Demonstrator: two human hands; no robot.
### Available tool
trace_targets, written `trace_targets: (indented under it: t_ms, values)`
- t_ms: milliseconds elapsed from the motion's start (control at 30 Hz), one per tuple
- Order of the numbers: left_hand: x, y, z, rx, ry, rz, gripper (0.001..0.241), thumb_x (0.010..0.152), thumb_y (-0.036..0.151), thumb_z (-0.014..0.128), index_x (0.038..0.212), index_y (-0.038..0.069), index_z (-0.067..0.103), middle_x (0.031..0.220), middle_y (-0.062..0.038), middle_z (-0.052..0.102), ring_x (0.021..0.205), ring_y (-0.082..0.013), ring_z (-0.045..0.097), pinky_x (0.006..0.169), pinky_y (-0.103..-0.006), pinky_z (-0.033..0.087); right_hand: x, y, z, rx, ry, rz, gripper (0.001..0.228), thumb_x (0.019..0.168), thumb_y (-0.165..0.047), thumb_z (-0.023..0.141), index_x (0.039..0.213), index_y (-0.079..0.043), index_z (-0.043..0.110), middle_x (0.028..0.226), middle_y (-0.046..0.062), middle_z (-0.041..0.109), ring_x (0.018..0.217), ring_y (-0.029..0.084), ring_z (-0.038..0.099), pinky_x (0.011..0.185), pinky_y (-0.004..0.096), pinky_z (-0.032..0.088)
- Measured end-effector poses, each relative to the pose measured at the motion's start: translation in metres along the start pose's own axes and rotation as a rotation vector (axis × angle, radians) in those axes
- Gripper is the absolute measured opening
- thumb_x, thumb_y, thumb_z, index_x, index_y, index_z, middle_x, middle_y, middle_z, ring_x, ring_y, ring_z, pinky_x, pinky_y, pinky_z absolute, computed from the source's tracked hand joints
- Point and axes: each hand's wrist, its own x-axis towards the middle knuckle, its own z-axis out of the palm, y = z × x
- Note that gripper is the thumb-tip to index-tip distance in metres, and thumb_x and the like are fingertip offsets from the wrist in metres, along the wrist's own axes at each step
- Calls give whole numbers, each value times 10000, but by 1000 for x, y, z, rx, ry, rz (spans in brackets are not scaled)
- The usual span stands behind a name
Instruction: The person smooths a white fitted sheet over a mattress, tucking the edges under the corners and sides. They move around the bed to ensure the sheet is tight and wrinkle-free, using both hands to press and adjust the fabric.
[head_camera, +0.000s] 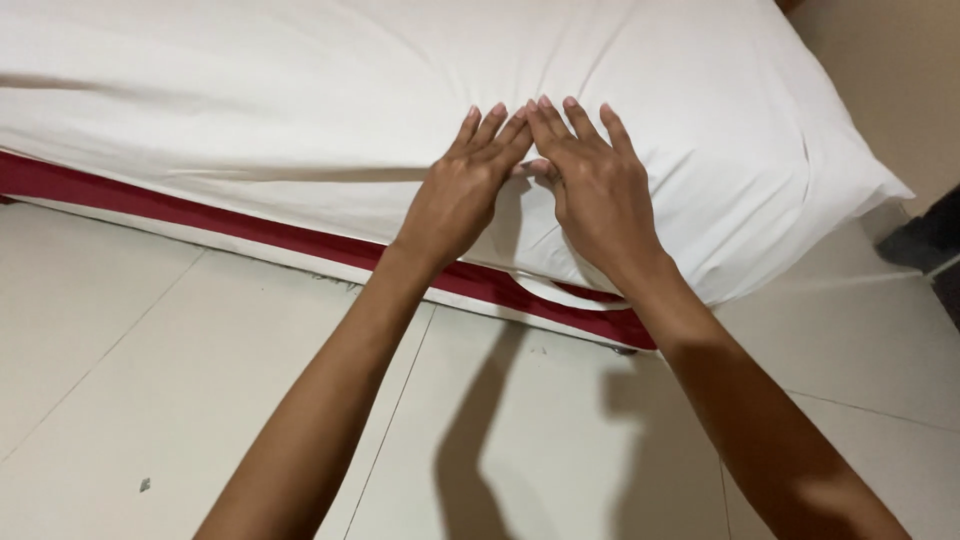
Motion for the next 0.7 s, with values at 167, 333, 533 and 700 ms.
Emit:
trace_targets:
  t_ms: [167,333,533,700]
  values:
    - [13,21,-27,-65,-56,-72,512,1049,126,555,1549,73,457,1557,-130,519,1486,-346,414,1266,-518,244,16,3,-24,100,-125,128,548,1044,-373,513,1540,-143,476,1546,81,531,1479,303,416,1241,557,206]
    - [41,24,-18,-12,-77,-92,650,1013,338,576,1569,68,376,1580,-155,463,1478,-370,367,1226,-576,196,33,32,-41,-44,-363,249,772,994,-633,382,1614,-186,274,1645,89,293,1529,300,200,1219,574,91]
    - [55,31,1,-18,-232,-124,831,906,525,635,1558,94,354,1583,-104,435,1482,-319,351,1202,-640,189,26,60,-52,-40,-515,162,850,923,-714,337,1641,-270,237,1682,42,220,1549,265,170,1246,532,111]
    - [67,49,-7,17,-273,-203,640,936,444,618,1510,209,456,1567,-15,458,1474,-324,363,1136,-748,174,12,76,-67,-59,-493,104,791,927,-597,486,1590,-208,297,1653,25,288,1518,217,248,1221,507,162]
